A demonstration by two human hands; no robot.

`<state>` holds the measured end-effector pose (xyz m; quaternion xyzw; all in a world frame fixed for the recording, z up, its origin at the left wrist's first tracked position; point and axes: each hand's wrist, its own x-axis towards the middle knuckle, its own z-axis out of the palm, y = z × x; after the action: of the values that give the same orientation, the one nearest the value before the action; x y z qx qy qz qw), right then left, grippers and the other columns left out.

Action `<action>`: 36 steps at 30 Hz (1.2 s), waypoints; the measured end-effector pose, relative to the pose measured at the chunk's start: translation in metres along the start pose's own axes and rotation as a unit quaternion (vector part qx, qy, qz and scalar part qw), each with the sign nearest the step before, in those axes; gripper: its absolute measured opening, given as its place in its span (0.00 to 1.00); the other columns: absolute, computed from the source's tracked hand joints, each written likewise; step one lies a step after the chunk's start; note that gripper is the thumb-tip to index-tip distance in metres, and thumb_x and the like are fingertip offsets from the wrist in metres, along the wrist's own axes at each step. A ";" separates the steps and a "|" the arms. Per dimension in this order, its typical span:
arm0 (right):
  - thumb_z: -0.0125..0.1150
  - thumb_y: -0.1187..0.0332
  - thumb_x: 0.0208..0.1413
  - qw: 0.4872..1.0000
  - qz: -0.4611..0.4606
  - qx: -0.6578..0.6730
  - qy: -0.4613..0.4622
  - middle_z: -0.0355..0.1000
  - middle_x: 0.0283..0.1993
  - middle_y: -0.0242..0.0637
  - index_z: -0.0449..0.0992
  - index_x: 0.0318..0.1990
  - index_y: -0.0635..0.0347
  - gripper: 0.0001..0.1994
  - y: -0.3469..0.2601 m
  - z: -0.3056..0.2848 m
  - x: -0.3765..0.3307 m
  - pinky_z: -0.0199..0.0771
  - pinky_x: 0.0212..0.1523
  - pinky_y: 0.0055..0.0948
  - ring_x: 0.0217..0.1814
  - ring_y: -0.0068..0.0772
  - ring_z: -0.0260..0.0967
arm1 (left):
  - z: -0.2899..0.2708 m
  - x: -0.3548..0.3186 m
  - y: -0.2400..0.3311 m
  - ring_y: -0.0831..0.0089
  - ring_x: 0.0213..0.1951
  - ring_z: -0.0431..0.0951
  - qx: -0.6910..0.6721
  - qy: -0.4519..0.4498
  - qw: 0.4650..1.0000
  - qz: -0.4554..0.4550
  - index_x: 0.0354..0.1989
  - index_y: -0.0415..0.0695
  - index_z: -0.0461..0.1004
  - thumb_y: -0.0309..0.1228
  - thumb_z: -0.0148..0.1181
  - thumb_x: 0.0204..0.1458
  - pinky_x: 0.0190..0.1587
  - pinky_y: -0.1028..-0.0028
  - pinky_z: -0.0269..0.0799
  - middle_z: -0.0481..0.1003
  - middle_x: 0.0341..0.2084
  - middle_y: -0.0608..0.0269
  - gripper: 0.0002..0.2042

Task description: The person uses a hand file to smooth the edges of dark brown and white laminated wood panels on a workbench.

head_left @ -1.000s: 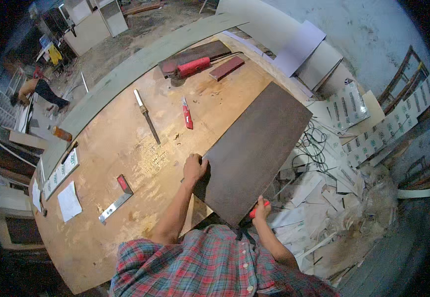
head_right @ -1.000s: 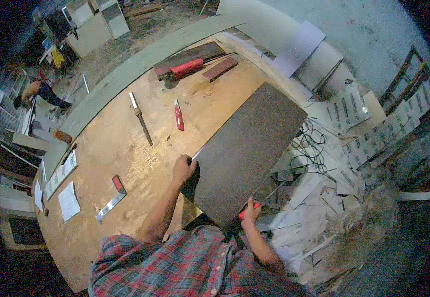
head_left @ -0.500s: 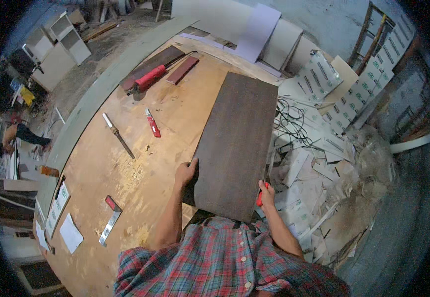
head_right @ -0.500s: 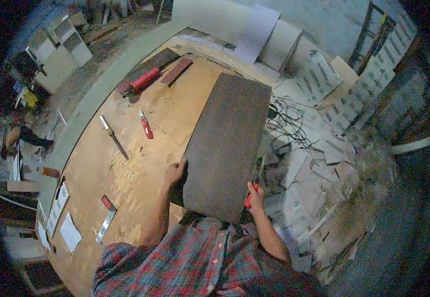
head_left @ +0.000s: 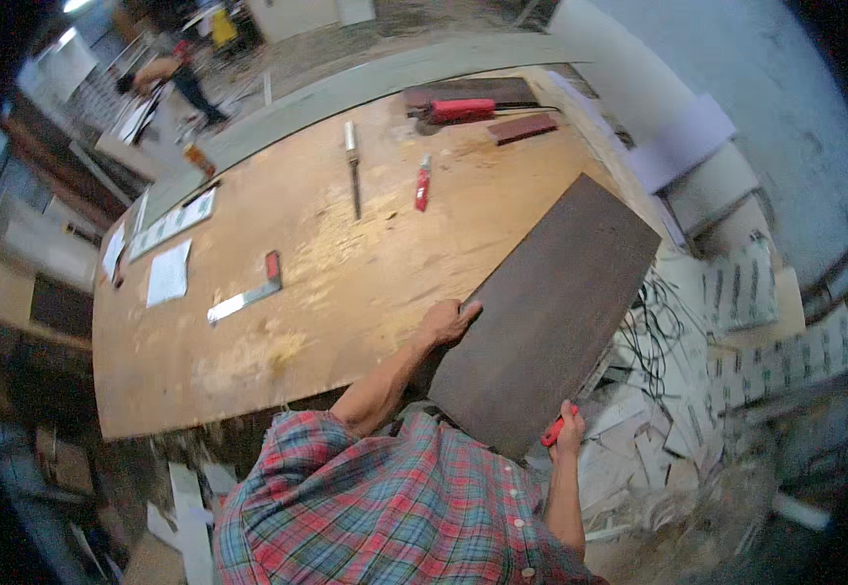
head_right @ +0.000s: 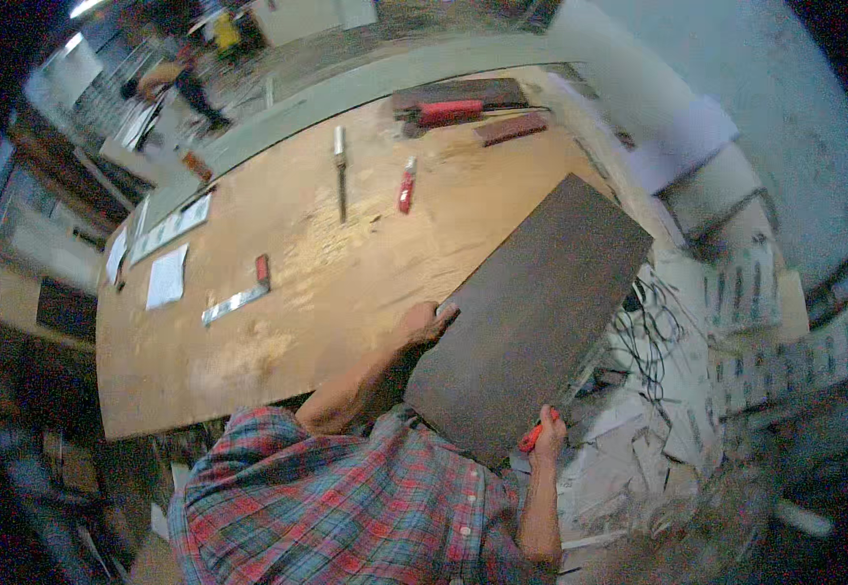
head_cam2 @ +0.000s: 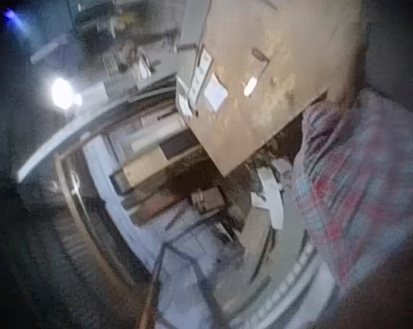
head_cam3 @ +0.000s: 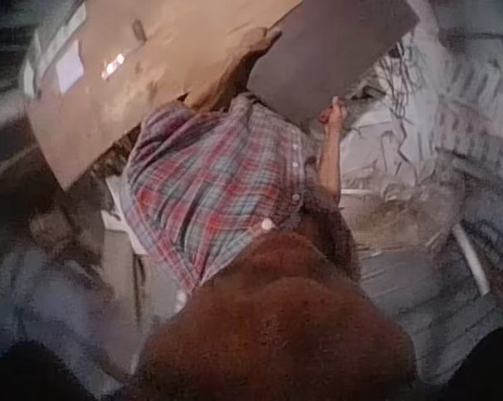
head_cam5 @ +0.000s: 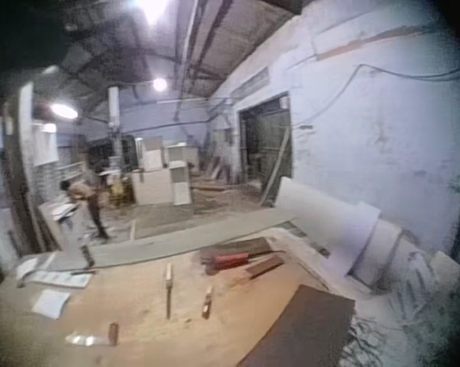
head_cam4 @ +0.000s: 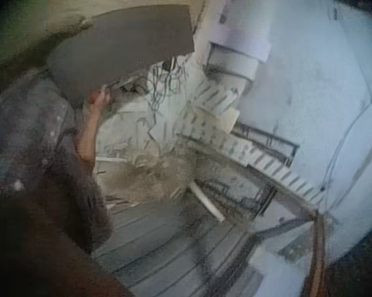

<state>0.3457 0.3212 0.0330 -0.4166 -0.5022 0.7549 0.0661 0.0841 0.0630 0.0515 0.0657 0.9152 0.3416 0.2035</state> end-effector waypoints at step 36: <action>0.69 0.54 0.57 0.804 -0.237 -0.451 -0.307 0.77 0.29 0.37 0.81 0.40 0.67 0.20 0.060 0.307 0.091 0.72 0.35 0.35 0.32 0.27 0.70 | -0.070 -0.182 -0.256 0.35 0.45 0.78 -0.145 0.396 0.870 -0.254 0.42 0.31 0.78 0.59 0.45 0.63 0.49 0.49 0.72 0.78 0.37 0.31 0.35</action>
<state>0.0932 0.1230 -0.0215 -0.0139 -0.8632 0.4926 -0.1101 0.2254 -0.2202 -0.0077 -0.3405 0.8442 0.4044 -0.0888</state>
